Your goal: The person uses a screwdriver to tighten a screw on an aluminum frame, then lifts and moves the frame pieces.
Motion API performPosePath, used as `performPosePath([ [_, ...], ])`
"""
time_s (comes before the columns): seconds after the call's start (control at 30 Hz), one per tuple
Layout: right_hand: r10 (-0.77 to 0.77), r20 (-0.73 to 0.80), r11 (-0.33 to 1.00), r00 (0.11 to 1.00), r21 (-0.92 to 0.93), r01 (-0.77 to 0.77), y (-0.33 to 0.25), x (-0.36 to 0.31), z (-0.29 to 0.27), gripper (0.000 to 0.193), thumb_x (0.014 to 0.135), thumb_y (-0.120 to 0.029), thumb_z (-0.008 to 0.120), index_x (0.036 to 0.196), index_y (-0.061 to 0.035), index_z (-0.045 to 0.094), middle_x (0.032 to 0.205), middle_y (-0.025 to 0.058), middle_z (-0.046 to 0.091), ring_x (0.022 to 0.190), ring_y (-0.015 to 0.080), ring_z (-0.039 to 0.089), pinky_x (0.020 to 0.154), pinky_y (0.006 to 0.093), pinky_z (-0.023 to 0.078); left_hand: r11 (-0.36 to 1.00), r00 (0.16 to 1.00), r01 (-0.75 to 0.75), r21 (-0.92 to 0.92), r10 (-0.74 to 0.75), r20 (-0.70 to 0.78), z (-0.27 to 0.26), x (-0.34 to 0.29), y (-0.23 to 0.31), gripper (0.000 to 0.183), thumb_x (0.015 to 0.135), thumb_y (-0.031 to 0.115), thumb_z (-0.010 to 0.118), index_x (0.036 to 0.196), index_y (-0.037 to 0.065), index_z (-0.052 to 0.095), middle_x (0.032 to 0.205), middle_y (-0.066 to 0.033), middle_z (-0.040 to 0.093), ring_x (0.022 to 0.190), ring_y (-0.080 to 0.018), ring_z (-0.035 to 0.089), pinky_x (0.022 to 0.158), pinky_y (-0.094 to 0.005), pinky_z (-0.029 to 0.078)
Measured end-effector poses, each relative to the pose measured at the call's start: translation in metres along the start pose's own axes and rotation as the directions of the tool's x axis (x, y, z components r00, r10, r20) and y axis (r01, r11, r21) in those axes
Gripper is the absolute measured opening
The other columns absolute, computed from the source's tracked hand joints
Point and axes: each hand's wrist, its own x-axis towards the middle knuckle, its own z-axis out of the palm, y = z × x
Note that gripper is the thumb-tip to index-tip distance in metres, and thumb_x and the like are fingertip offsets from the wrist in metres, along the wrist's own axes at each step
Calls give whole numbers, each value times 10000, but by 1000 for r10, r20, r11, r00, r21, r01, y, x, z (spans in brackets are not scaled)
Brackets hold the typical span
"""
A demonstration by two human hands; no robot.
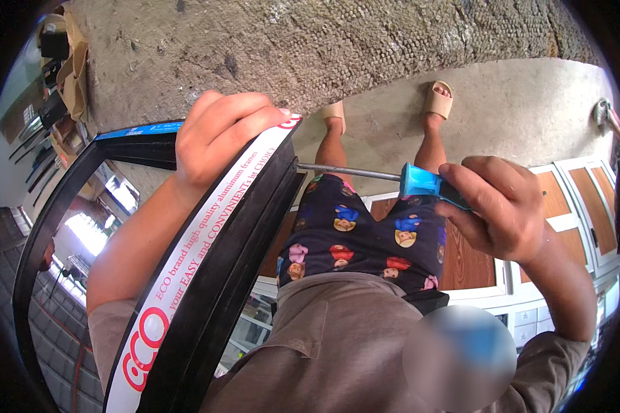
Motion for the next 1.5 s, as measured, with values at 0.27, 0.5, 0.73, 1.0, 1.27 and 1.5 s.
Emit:
performPosePath([
  [0.27,-285,-9,915,959,-299,269,4,5,-1,604,727,-128,934,1278,-23,711,955,146,685,647,215,582,512,342,430,1000,1000,-3,-4,3,-21,2,-2,0,314,749,175,830,1036,49,808,971,-78,754,731,-217,638,644,-328,491],
  [0.5,-208,-60,961,976,-198,193,3,7,7,550,763,-118,926,1262,-20,718,955,134,693,676,232,653,532,359,496,999,999,-32,-14,31,-28,1,-2,-4,317,761,174,824,1051,47,810,993,-93,759,750,-230,659,638,-329,499],
  [0.73,-37,-24,998,999,-42,36,-4,7,4,471,811,-80,903,1236,9,721,926,144,722,667,263,699,572,374,547,999,999,-45,-22,45,-27,1,-2,-3,326,771,175,822,1070,46,808,1014,-108,758,775,-244,678,656,-341,520],
  [1.0,255,91,939,963,214,-269,-15,14,-1,308,907,-107,832,1151,57,743,790,175,696,636,265,683,599,353,508,999,999,-44,-20,44,-3,-2,-5,0,325,780,154,819,1084,40,811,1022,-115,761,784,-247,681,669,-340,526],
  [1.27,322,25,913,946,258,-317,-23,6,-8,318,933,-186,836,1147,40,772,852,218,768,741,342,777,668,404,602,998,997,-69,8,69,41,-13,14,16,459,736,270,888,1115,37,776,1039,-109,756,841,-262,697,711,-358,504],
  [1.5,306,-26,929,952,-209,-304,-125,-13,-56,333,1015,-372,686,1227,-122,743,883,175,737,883,426,742,859,606,530,968,973,-191,165,164,165,-63,-48,18,851,594,507,995,1235,32,698,1161,-89,713,1065,-287,700,830,-414,495],
])
